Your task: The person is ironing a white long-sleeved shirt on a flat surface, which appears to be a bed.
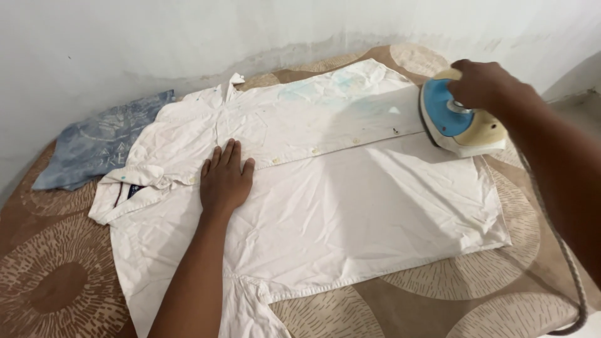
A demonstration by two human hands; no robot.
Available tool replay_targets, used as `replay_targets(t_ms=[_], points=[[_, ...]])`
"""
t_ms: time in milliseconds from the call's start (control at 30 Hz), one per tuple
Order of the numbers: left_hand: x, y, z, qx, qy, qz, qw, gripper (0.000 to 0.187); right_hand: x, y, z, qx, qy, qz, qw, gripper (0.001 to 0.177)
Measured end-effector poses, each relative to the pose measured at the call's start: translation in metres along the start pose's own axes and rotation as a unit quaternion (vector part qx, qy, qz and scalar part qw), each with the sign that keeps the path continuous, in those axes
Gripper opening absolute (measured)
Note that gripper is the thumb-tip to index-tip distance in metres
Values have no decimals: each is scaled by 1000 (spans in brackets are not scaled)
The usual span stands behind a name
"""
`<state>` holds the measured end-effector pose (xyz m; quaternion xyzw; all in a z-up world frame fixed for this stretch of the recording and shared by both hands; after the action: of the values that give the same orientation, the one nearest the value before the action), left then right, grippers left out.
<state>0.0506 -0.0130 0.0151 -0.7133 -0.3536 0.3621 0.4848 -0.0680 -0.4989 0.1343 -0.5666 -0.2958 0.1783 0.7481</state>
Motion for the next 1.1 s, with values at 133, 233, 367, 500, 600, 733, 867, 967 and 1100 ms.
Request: replay_targets(t_ms=[133,233,367,500,600,733,867,967,1100], points=[[-1,3,-1,2,1,-1,1000,66,-24,-11,9,-15,21,4,1000,60],[2,4,-5,-5,5,-4,1000,67,-46,-10,-13,-30,20,-14,999,59],[7,13,-5,-33,15,-20,999,67,-60,-1,-57,-21,14,-36,999,59],[4,7,-3,-48,16,-26,998,66,-6,-9,-44,-51,-14,4,999,58],[2,5,-1,-47,14,-12,999,65,59,-10,-10,-88,-82,-16,993,63],[-3,3,3,-58,19,-8,998,65,165,8,40,-35,-169,-135,976,55],[-1,-1,1,-48,16,-10,999,67,264,60,75,42,-258,-174,950,53],[-6,-10,2,-29,6,17,999,67,300,89,117,96,-243,-155,953,54],[0,-5,0,-15,-5,24,1000,67,305,94,106,28,-284,-116,951,52]])
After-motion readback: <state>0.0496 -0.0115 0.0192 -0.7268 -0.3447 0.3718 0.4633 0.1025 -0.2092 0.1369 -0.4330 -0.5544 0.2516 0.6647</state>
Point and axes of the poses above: each hand's wrist, its own z-axis away from the middle knuckle, its own y-axis out of the palm, x = y × z, the point moved 6 cm from there along -z, towards the middle knuckle, and after that the axes turned 10 degrees about y, right-handed, at the moved point
